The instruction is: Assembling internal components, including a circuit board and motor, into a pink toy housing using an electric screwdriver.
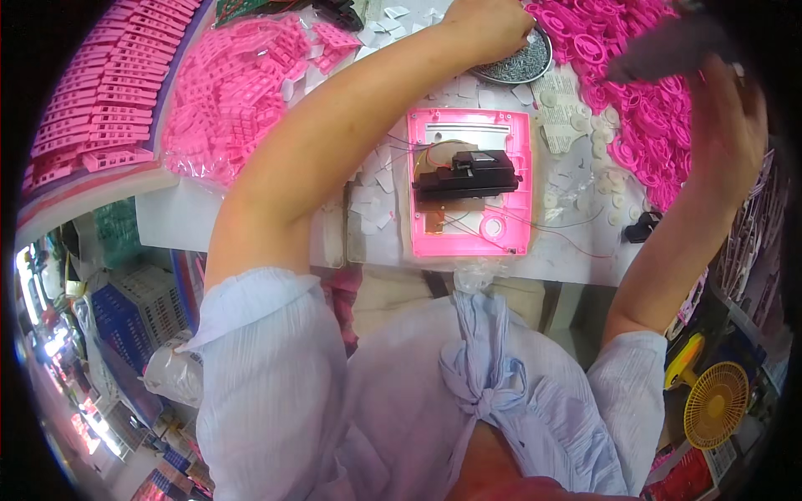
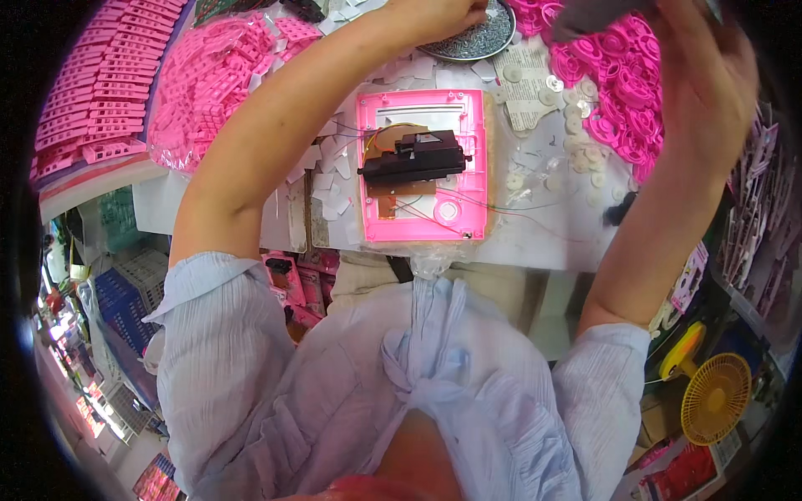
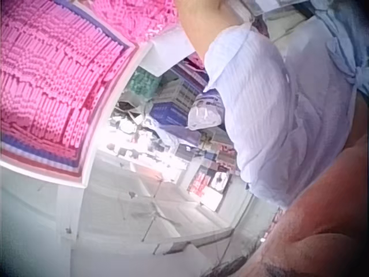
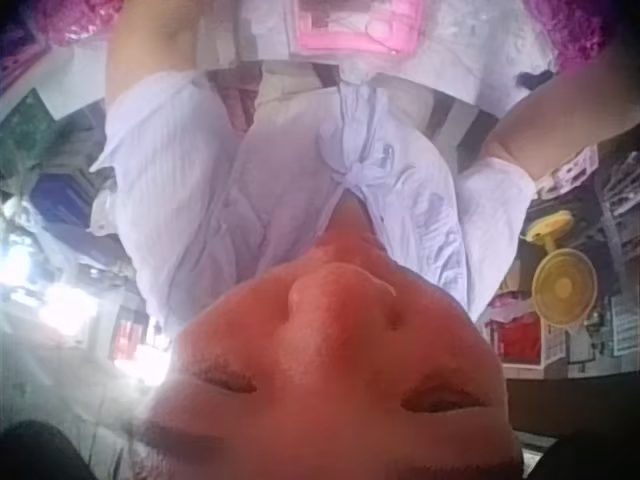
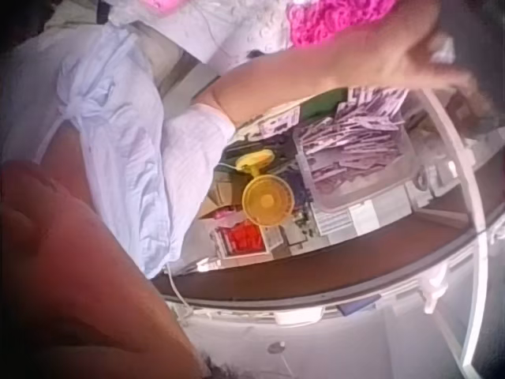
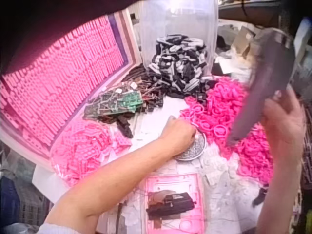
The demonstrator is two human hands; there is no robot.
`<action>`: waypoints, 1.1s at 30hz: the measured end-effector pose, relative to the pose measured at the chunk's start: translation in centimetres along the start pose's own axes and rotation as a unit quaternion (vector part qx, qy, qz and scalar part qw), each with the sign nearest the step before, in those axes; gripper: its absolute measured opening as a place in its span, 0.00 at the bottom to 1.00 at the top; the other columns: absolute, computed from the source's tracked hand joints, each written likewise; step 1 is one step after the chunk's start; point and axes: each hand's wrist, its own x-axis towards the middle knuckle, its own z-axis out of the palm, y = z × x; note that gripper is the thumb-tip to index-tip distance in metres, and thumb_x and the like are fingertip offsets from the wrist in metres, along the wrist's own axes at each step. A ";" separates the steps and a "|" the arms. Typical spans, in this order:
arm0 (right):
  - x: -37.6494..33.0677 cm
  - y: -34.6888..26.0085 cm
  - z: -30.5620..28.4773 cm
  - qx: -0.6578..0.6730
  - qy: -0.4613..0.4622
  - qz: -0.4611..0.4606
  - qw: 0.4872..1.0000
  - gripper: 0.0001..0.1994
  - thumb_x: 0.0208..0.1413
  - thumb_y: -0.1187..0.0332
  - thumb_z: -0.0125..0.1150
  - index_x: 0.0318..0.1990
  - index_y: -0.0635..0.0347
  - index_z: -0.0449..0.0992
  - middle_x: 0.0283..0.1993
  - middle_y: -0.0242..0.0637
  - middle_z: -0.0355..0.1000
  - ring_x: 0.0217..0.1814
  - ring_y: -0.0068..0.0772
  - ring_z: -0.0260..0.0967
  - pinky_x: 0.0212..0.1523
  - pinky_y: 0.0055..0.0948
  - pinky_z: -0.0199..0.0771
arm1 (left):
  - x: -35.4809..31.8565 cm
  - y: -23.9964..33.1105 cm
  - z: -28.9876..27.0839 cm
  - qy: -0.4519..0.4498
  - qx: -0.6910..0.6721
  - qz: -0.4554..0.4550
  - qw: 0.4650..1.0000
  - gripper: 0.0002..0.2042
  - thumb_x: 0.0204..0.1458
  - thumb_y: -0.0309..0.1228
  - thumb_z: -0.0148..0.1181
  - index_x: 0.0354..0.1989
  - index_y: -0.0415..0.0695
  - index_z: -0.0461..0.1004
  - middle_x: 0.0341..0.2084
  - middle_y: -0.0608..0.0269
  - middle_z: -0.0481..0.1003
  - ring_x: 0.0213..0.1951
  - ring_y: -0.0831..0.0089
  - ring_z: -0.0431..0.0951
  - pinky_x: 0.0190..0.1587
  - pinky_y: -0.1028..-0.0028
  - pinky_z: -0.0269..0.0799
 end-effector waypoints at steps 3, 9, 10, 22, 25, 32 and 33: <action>0.5 -0.2 2.4 0.113 0.079 0.099 0.986 0.19 0.62 0.67 0.57 0.59 0.63 0.70 0.43 0.40 0.74 0.44 0.32 0.72 0.50 0.36 0.72 | 0.2 0.1 -0.9 0.007 0.029 0.010 1.000 0.09 0.50 0.36 0.59 0.25 0.48 0.82 0.25 0.57 0.81 0.34 0.59 0.82 0.44 0.53 0.69; 3.3 -2.9 9.0 0.307 -0.010 0.099 0.947 0.23 0.58 0.61 0.62 0.57 0.65 0.69 0.41 0.38 0.73 0.43 0.33 0.74 0.47 0.33 0.75 | 0.7 -1.1 -0.5 -0.007 0.082 -0.018 0.996 0.11 0.51 0.38 0.56 0.24 0.50 0.83 0.25 0.59 0.82 0.32 0.61 0.83 0.44 0.53 0.69; 3.4 -2.1 8.9 0.336 -0.036 0.096 0.936 0.23 0.59 0.61 0.60 0.57 0.65 0.68 0.40 0.38 0.73 0.42 0.34 0.74 0.47 0.34 0.76 | 0.8 -0.9 -0.6 -0.004 0.093 -0.017 0.996 0.11 0.51 0.38 0.56 0.25 0.50 0.83 0.25 0.60 0.82 0.31 0.62 0.83 0.44 0.53 0.69; -2.5 -2.3 7.5 0.260 -0.016 0.144 0.955 0.21 0.63 0.69 0.55 0.62 0.64 0.63 0.33 0.36 0.69 0.36 0.27 0.68 0.43 0.34 0.71 | -4.6 1.2 -6.8 0.082 0.055 -0.019 0.995 0.10 0.48 0.41 0.60 0.32 0.52 0.83 0.37 0.62 0.84 0.43 0.68 0.82 0.52 0.57 0.64; -5.4 -4.2 8.0 0.392 -0.003 0.128 0.911 0.15 0.63 0.68 0.56 0.53 0.67 0.67 0.26 0.33 0.66 0.28 0.25 0.64 0.36 0.32 0.68 | -12.4 5.3 -9.3 0.134 -0.165 0.026 0.977 0.04 0.54 0.34 0.64 0.34 0.50 0.83 0.30 0.68 0.82 0.34 0.70 0.79 0.48 0.63 0.62; -6.5 -6.5 10.9 0.330 -0.104 -0.007 0.938 0.17 0.66 0.59 0.56 0.59 0.47 0.66 0.19 0.18 0.63 0.20 0.19 0.59 0.28 0.27 0.64 | -19.2 9.6 -9.7 0.104 -0.371 -0.121 0.915 0.06 0.47 0.26 0.69 0.34 0.49 0.83 0.26 0.71 0.79 0.29 0.73 0.75 0.44 0.68 0.57; -6.5 -6.4 11.1 0.326 -0.108 -0.009 0.939 0.17 0.66 0.58 0.57 0.59 0.47 0.66 0.20 0.18 0.64 0.19 0.19 0.60 0.27 0.27 0.64 | -19.5 9.8 -9.6 0.104 -0.373 -0.132 0.912 0.05 0.47 0.27 0.70 0.33 0.49 0.83 0.26 0.71 0.79 0.30 0.73 0.75 0.44 0.67 0.56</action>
